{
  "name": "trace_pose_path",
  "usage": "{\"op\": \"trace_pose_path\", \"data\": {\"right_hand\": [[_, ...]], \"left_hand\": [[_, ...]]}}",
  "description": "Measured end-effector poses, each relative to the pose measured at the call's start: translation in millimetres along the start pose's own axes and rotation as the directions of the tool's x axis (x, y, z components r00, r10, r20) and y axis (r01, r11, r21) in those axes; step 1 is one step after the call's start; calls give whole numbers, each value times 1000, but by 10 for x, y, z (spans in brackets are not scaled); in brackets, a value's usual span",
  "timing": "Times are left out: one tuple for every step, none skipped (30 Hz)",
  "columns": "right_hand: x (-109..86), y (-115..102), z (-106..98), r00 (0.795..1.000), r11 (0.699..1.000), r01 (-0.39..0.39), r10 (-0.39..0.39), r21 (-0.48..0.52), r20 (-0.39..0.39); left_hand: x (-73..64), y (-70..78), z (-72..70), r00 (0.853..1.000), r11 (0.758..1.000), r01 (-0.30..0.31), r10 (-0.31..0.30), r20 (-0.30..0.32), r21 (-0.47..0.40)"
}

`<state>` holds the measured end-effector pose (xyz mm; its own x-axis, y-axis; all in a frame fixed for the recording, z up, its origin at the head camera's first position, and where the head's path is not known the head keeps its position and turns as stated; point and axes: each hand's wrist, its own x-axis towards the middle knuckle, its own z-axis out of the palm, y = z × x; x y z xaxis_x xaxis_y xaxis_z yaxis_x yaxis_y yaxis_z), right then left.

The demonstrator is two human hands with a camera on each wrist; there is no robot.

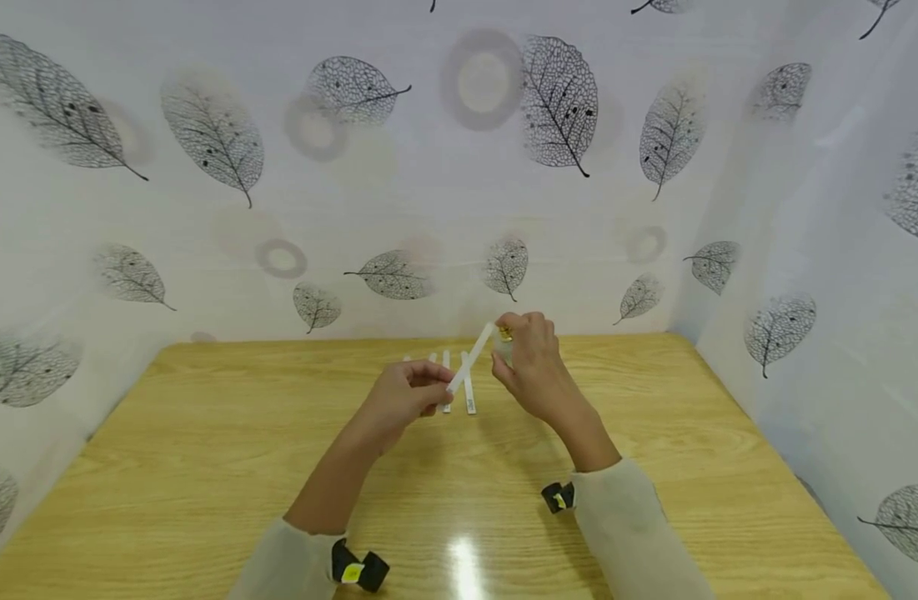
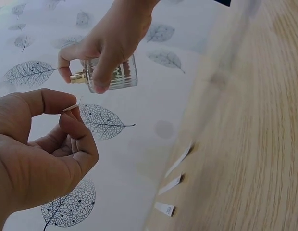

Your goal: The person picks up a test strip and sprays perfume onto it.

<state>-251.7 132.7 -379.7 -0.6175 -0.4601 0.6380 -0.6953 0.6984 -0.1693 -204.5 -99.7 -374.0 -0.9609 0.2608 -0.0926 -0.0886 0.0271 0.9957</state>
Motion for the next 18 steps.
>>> {"op": "trace_pose_path", "data": {"right_hand": [[-2,5,0,1000,1000,-1,1,0,3],[-2,10,0,1000,1000,0,0,3,2],[-3,16,0,1000,1000,2,-2,6,2],[-3,19,4,1000,1000,5,-5,8,1],[-2,23,9,1000,1000,10,-10,8,-1],[-2,26,11,1000,1000,14,-14,10,-3],[-2,30,14,1000,1000,16,-16,11,-6],[-1,32,16,1000,1000,18,-18,12,-7],[-2,34,17,1000,1000,18,-18,14,-8],[-2,34,17,1000,1000,19,-18,15,-11],[-2,33,16,1000,1000,19,-19,18,-11],[-3,32,16,1000,1000,18,-18,20,-11],[-3,29,13,1000,1000,17,-17,21,-11],[-4,28,11,1000,1000,15,-14,22,-11],[-5,27,10,1000,1000,11,-11,22,-11],[-6,26,9,1000,1000,8,-8,23,-8],[-8,25,9,1000,1000,4,-4,22,-6],[-10,26,9,1000,1000,0,0,22,-4]], "left_hand": [[-2,7,1,1000,1000,2,-2,-1,-2],[-5,13,3,1000,1000,1,-1,-1,-1],[-5,18,5,1000,1000,0,0,-1,-1],[-11,23,4,1000,1000,-1,1,-1,-2],[-11,21,0,1000,1000,-6,6,1,-1],[-16,25,-1,1000,1000,-7,7,3,-2],[-17,25,-2,1000,1000,-9,9,6,-3],[-17,24,-3,1000,1000,-11,11,8,-4],[-17,25,-2,1000,1000,-12,12,10,-5],[-19,27,-1,1000,1000,-13,13,11,-6],[-18,28,0,1000,1000,-13,13,11,-7],[-21,32,4,1000,1000,-10,10,8,-10],[-20,35,7,1000,1000,-9,10,8,-12],[-19,38,10,1000,1000,-9,9,6,-13],[-21,42,13,1000,1000,-7,7,5,-15],[-22,45,14,1000,1000,-6,6,4,-17],[-24,45,15,1000,1000,-4,4,3,-19],[-25,46,15,1000,1000,-4,4,3,-21]]}}
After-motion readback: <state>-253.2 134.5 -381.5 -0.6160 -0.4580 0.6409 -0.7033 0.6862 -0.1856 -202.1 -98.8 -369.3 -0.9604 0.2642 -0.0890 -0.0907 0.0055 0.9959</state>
